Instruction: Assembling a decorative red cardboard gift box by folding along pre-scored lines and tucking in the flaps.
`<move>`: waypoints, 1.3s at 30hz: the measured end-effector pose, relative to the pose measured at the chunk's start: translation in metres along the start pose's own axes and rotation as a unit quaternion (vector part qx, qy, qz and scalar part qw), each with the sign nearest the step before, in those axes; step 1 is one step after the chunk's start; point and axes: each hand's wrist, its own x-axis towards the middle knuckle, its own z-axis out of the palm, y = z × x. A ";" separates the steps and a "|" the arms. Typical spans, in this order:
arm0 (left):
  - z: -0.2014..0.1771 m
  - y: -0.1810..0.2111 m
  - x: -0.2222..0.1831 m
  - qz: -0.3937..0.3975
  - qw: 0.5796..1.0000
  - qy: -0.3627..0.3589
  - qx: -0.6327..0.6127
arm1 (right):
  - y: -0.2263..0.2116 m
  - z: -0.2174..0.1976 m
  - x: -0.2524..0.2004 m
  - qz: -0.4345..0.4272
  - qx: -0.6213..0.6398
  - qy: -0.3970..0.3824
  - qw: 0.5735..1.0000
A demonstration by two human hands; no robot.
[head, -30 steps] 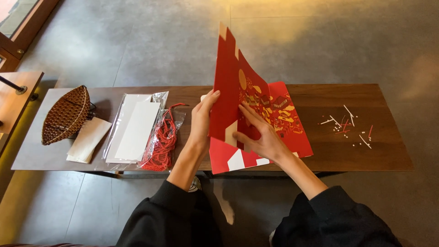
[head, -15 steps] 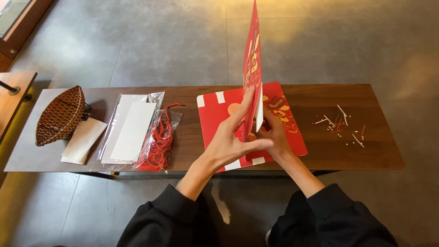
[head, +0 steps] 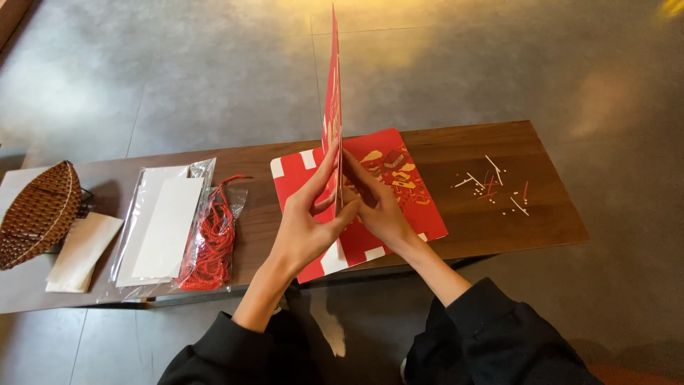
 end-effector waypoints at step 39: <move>-0.010 -0.063 -0.001 0.026 0.895 -0.022 0.444 | -0.028 -0.055 0.016 0.020 -0.228 0.097 0.969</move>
